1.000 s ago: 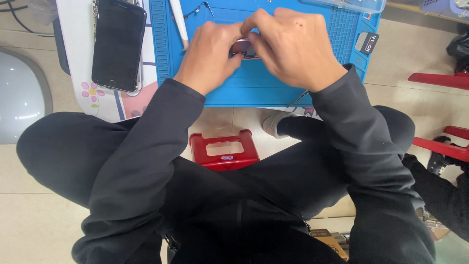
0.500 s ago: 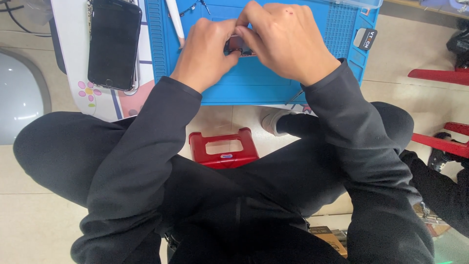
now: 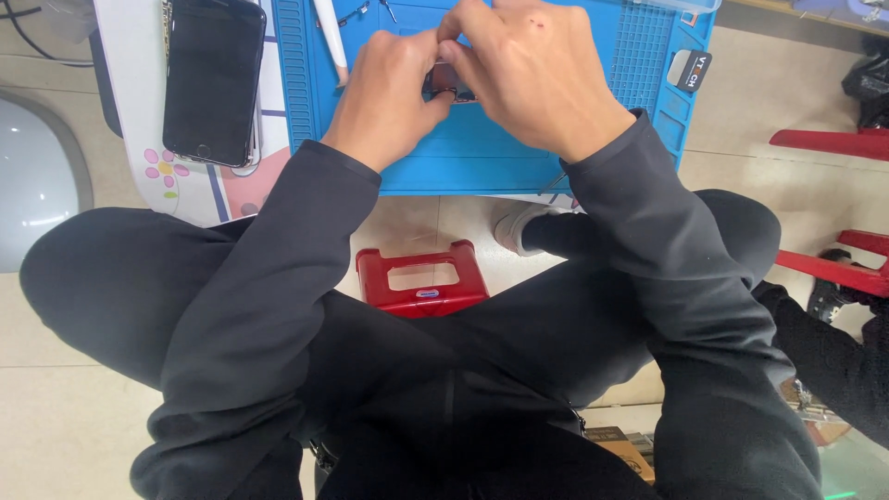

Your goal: The person works on a disassembled smartphone placed on a blue mat, using tweezers to handle small internal components and a screwdriver to remove screws. They also apply a substance from a small bottle to the device and use a white plastic tool to pry or adjust parts.

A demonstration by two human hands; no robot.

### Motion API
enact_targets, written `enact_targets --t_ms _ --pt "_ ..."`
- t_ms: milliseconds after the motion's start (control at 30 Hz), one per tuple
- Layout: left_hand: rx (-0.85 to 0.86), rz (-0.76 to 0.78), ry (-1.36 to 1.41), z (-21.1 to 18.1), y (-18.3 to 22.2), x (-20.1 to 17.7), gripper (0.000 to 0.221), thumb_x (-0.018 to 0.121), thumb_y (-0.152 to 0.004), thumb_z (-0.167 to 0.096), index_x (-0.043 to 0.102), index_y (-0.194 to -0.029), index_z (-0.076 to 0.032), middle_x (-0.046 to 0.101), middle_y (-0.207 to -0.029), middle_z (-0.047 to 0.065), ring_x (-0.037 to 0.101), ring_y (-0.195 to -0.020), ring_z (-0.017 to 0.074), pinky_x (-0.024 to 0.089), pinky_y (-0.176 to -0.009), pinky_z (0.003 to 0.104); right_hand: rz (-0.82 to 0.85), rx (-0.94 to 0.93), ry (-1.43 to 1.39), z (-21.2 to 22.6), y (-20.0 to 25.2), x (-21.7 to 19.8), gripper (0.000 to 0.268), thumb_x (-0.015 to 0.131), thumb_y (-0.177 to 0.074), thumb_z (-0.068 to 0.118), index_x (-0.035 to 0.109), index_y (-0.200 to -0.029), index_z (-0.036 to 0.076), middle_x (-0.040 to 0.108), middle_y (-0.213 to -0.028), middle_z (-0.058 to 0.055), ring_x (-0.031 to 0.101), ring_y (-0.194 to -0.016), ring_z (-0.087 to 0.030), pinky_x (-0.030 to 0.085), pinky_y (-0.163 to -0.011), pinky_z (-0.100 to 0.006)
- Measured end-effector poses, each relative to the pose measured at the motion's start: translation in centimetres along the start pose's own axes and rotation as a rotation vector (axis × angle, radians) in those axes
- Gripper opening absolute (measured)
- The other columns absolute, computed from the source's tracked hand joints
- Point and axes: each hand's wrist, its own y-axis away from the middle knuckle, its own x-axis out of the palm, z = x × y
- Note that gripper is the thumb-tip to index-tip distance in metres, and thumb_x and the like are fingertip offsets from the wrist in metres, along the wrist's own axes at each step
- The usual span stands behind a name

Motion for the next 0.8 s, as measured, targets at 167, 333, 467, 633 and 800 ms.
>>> enact_targets --t_ms 167,333,467,633,800 --pt "0.014 -0.004 0.027 0.0 0.1 0.0 0.014 0.075 -0.080 0.003 0.065 -0.086 -0.006 0.067 -0.071 0.010 0.059 -0.063 0.0395 0.042 -0.054 0.050 0.046 0.004 -0.201 0.6 -0.5 -1.6 0.012 0.057 -0.108 0.006 0.061 -0.118 0.009 0.069 -0.095 -0.005 0.063 -0.077 -0.028 0.033 -0.049 -0.041" --pt "0.026 -0.014 0.012 -0.6 0.2 -0.4 0.015 0.073 -0.079 0.003 0.065 -0.086 -0.008 0.064 -0.069 0.010 0.057 -0.062 0.0398 0.040 -0.052 0.051 0.044 0.059 -0.149 0.3 -0.2 -0.6 0.003 0.066 -0.114 0.016 0.066 -0.117 0.015 0.067 -0.085 -0.003 0.067 -0.075 -0.027 0.037 -0.048 -0.041" --pt "-0.036 0.009 0.066 -0.9 -0.1 -0.6 0.014 0.071 -0.081 0.004 0.065 -0.090 -0.005 0.070 -0.073 0.009 0.062 -0.065 0.0405 0.045 -0.056 0.049 0.055 0.014 -0.208 0.3 -0.5 -1.6 0.012 0.052 -0.111 0.010 0.062 -0.116 0.007 0.069 -0.096 -0.006 0.057 -0.085 -0.028 0.038 -0.051 -0.042" --pt "-0.049 0.031 0.062 -1.0 0.1 -0.6 0.013 0.071 -0.081 0.005 0.068 -0.090 -0.004 0.071 -0.076 0.010 0.064 -0.066 0.0394 0.048 -0.056 0.049 0.036 0.020 -0.188 0.0 0.1 -0.2 0.007 0.064 -0.115 0.015 0.067 -0.120 0.010 0.061 -0.083 -0.006 0.059 -0.081 -0.024 0.038 -0.047 -0.040" --pt "-0.034 0.020 0.038 -0.5 0.3 -0.1 0.013 0.071 -0.082 0.004 0.062 -0.087 -0.004 0.066 -0.072 0.013 0.058 -0.066 0.0440 0.043 -0.055 0.051 0.091 0.005 -0.262 0.6 -0.5 -1.9 0.016 0.054 -0.102 0.000 0.058 -0.117 0.005 0.069 -0.099 -0.008 0.051 -0.085 -0.028 0.036 -0.050 -0.043"
